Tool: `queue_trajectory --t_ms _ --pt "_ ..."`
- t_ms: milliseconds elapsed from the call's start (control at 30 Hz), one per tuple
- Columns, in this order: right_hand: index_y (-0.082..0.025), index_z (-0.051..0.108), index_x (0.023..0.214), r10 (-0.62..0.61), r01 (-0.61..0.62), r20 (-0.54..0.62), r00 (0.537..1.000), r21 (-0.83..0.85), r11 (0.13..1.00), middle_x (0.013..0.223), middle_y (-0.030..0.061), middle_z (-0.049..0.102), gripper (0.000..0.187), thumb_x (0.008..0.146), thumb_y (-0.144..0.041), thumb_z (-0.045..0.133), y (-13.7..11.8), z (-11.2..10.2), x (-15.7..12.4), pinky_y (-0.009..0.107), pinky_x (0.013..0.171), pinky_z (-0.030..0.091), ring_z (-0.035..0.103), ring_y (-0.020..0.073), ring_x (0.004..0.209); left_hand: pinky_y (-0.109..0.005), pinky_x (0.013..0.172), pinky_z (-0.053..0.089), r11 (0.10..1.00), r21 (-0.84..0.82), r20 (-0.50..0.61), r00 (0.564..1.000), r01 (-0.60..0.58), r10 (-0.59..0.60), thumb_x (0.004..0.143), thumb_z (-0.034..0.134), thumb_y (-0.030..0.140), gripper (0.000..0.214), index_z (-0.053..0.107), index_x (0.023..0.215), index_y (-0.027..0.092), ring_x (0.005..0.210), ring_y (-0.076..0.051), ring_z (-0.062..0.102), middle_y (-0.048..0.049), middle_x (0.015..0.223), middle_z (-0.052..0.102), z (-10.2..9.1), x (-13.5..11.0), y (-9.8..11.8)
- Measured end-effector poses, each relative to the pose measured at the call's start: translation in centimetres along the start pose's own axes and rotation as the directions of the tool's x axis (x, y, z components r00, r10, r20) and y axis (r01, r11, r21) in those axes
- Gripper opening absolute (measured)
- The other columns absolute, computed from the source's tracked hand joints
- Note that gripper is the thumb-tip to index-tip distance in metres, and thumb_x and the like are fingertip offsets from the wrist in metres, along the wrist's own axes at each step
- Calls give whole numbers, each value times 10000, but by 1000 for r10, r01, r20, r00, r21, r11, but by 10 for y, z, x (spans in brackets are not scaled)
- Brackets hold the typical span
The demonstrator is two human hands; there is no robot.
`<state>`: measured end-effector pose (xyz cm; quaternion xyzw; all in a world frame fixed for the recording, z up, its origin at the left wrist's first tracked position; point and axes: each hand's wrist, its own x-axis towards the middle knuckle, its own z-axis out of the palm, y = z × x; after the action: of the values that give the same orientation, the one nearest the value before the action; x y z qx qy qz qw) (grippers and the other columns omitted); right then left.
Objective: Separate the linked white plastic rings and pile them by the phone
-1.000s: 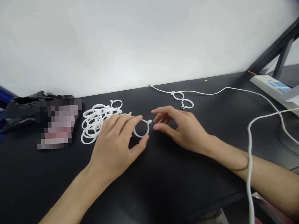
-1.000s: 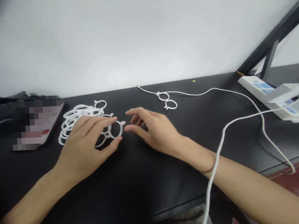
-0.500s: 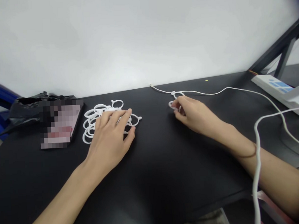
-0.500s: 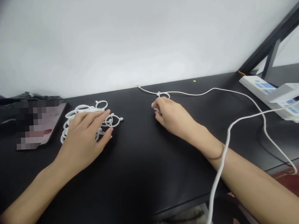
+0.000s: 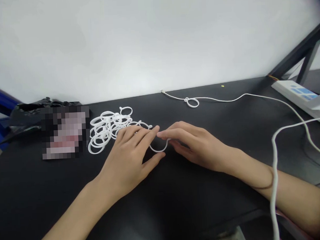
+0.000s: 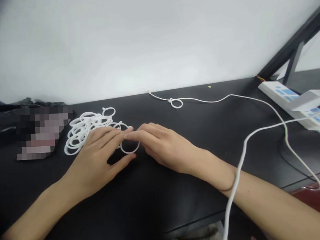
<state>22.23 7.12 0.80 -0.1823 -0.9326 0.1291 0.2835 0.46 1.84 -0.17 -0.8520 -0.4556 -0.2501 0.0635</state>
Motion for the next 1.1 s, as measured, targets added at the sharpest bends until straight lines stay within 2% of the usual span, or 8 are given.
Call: queue_trajectory --t_ms 100,267,400,600,833,967,1033,1100 --pt "-222 514 1281 -2 2 -18 1000 3 1000 1116 69 607 417 916 -42 426 -3 -2 1 254 823 547 620 136 950 -471 935 454 1000 1 -23 1000 11 -11 928 572 344 410 546 1268 117 1040 -272 565 -106 1058 682 0 0 0" --pt "-230 592 1156 106 -96 -149 983 73 993 1063 73 595 233 927 -199 565 -8 0 1 289 770 558 620 156 899 -457 918 473 1000 -3 -98 995 11 -12 914 585 321 329 579 1176 123 1032 -272 589 -117 1034 686 -1 1 3" --pt "-199 630 1038 181 -153 -123 976 206 967 943 41 645 154 907 -280 642 -7 4 1 251 714 541 629 125 779 -434 919 482 1000 -2 -124 992 7 -7 905 600 336 328 579 1158 128 1029 -265 604 -118 1033 693 -2 0 7" --pt "-184 668 886 191 -127 -172 966 324 937 819 7 697 60 876 -240 686 -8 7 2 207 636 504 644 101 691 -425 909 501 1000 -4 -108 994 -6 5 924 568 427 343 578 1145 164 1015 -256 620 -97 1017 695 -1 -1 8" --pt "-192 669 806 215 -154 -182 959 298 942 785 -16 716 67 871 -180 679 -11 7 4 184 624 494 648 88 662 -411 894 487 998 -68 -71 997 2 -7 905 605 418 332 591 1102 151 995 -247 587 -83 980 686 0 -1 9" --pt "-204 674 891 247 -196 -150 957 290 937 832 -16 724 51 873 -249 688 -7 8 4 187 673 507 667 98 712 -401 877 478 996 -87 -58 998 22 -27 901 612 353 277 587 1084 147 966 -237 563 -69 955 664 0 1 8" --pt "-204 654 1033 300 -262 -124 946 258 930 866 -7 722 181 878 -292 683 -1 8 5 205 706 522 674 113 742 -409 896 470 997 -48 -45 997 67 -69 899 603 318 273 580 1100 135 989 -247 547 -80 984 652 1 2 5" --pt "-189 617 1142 358 -339 -145 922 142 930 911 20 711 274 899 -309 652 11 5 6 253 760 533 669 143 793 -434 931 453 990 20 -26 990 136 -136 897 587 302 302 572 1142 126 1030 -267 525 -95 1039 635 2 2 1"
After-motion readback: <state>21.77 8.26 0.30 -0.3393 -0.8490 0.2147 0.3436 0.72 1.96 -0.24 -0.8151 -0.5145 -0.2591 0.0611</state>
